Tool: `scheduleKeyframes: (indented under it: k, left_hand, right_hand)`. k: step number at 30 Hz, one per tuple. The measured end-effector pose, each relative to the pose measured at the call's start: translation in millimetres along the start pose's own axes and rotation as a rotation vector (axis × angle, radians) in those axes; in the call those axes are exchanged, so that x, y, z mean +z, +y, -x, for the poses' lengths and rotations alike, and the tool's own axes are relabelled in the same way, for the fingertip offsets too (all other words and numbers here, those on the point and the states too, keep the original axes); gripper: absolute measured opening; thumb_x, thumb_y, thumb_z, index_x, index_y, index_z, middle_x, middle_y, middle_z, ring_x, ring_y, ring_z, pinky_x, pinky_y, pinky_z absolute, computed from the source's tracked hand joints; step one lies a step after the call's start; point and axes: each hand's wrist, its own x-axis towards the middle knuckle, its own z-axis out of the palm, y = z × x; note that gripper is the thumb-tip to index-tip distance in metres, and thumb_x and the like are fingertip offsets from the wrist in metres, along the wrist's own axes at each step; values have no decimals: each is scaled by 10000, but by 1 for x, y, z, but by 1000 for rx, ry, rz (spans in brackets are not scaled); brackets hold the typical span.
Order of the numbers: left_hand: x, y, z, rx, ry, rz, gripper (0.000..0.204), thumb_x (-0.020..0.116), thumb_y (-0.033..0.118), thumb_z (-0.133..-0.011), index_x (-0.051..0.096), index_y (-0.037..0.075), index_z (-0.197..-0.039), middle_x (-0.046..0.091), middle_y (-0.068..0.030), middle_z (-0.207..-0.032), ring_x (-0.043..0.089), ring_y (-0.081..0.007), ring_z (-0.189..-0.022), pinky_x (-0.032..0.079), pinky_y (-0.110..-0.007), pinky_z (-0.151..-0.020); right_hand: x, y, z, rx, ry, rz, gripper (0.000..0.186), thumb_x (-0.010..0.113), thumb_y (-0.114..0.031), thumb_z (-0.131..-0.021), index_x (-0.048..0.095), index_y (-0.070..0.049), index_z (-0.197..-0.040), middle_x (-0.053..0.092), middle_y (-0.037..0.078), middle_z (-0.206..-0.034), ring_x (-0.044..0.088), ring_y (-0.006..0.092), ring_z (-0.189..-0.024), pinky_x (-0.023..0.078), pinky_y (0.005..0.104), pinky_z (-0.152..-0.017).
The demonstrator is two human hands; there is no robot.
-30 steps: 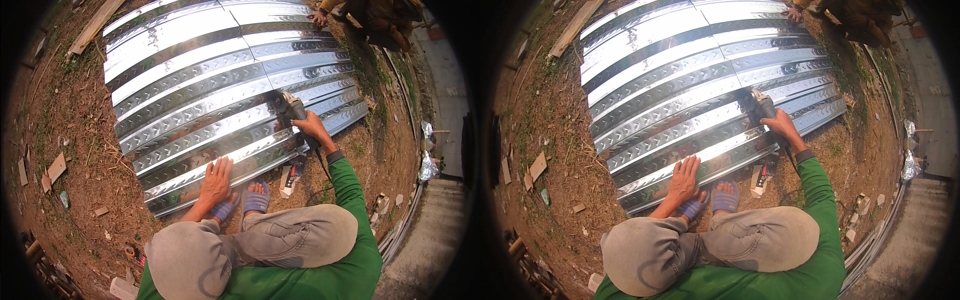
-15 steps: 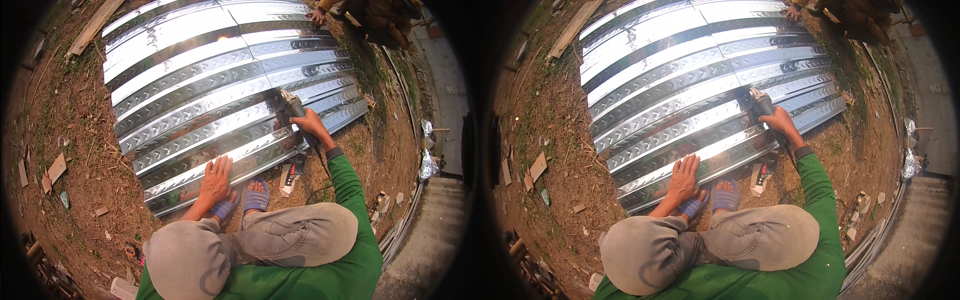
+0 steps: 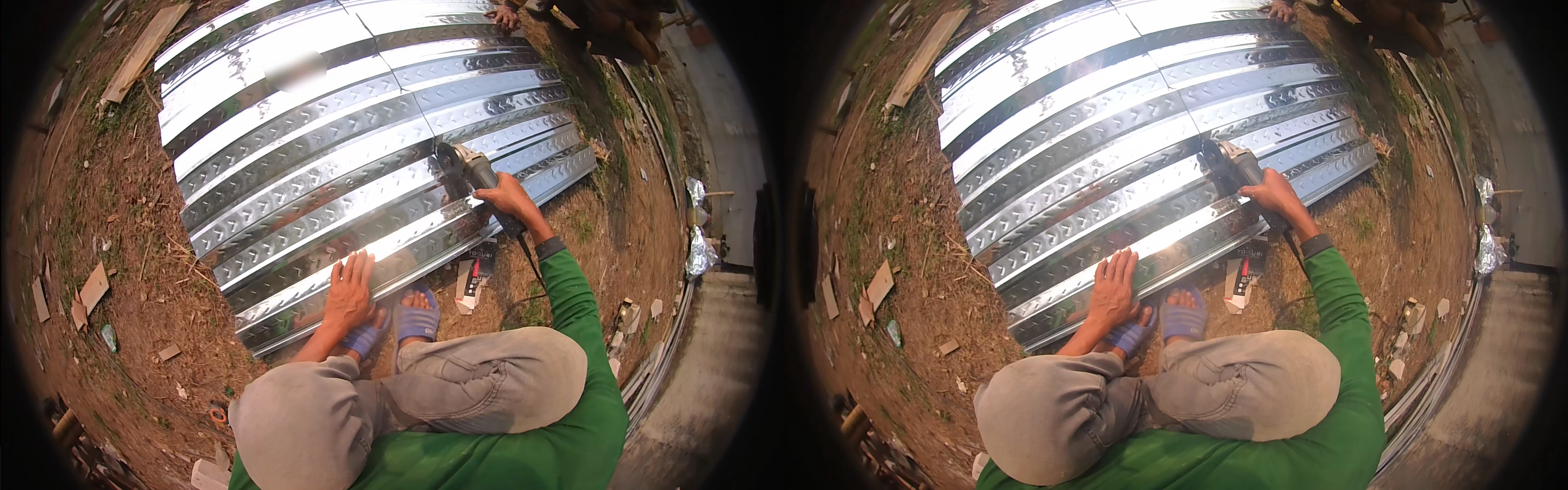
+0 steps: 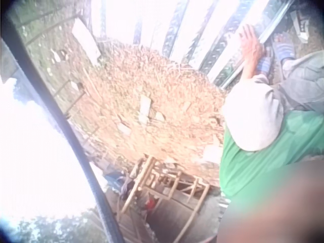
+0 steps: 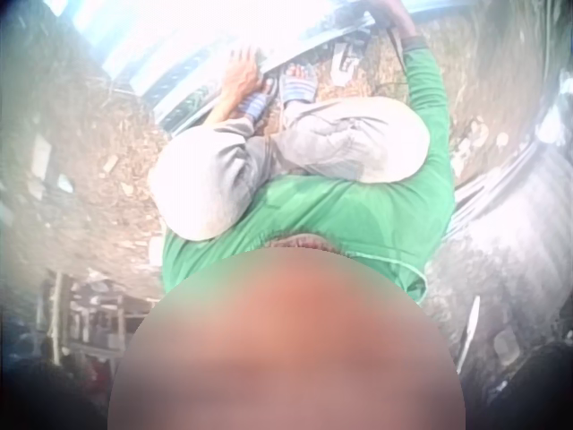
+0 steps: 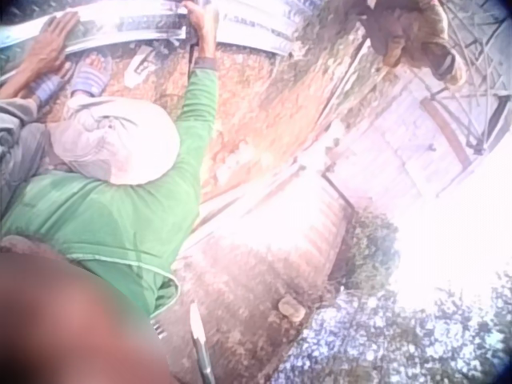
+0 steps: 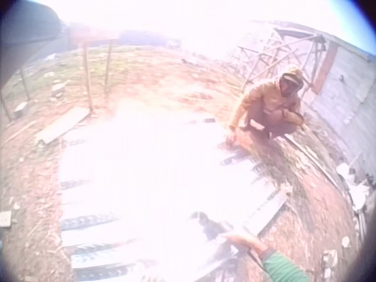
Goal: The person positions a corrugated metal sheet on the ground, measures and marks it, then uses an angle grinder to cut along the marked line. Another person assists by holding the sheet steady during cutting.
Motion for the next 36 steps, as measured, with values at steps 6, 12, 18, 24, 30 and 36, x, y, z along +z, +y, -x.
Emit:
scheduleKeyframes:
  k: [6,12,18,24,30,36]
  left_hand:
    - [-8,3,-2,2,-7,4,1162,848,323,-700,325,-18,-1681,408,-208,-1705,376,-370,-1589,280,-564,-1292]
    - [-12,4,-3,-4,-16,50,1097,843,304,-736,351,-4,-1667,399,-222,-1701,383,-392,-1579,298,-581,-1276]
    - [-12,3,-3,4,-48,13,1142,843,348,-738,318,-21,-1683,393,-216,-1712,374,-376,-1588,270,-561,-1299]
    - [-13,5,-3,-63,-47,117,1192,893,392,-735,305,-38,-1679,394,-228,-1704,370,-408,-1585,255,-572,-1305]
    - [-9,6,-3,-88,-23,92,1172,911,348,-690,353,-40,-1645,408,-236,-1693,373,-423,-1582,253,-568,-1308]
    - [-9,7,-3,-88,-14,100,1154,904,334,-684,367,-40,-1635,419,-241,-1684,381,-425,-1577,256,-559,-1308]
  right_hand:
    - [-1,1,7,19,4,32,814,908,-473,-755,696,159,-1223,775,318,-1079,790,395,-993,605,462,-864]
    - [4,6,15,-4,25,-53,784,915,-444,-760,698,125,-1255,789,293,-1092,796,375,-1004,609,447,-865]
    - [1,11,33,11,102,-162,751,899,-454,-790,708,91,-1271,796,276,-1104,797,379,-1002,612,452,-872]
    - [-2,12,46,15,106,-34,792,899,-476,-775,698,87,-1293,789,294,-1135,794,401,-1026,614,471,-890]
    - [1,10,47,32,97,-3,875,887,-488,-764,662,109,-1362,776,318,-1178,782,425,-1080,614,476,-920]
    - [3,2,46,49,84,-9,886,885,-479,-762,651,121,-1369,761,340,-1202,777,434,-1091,612,480,-931]
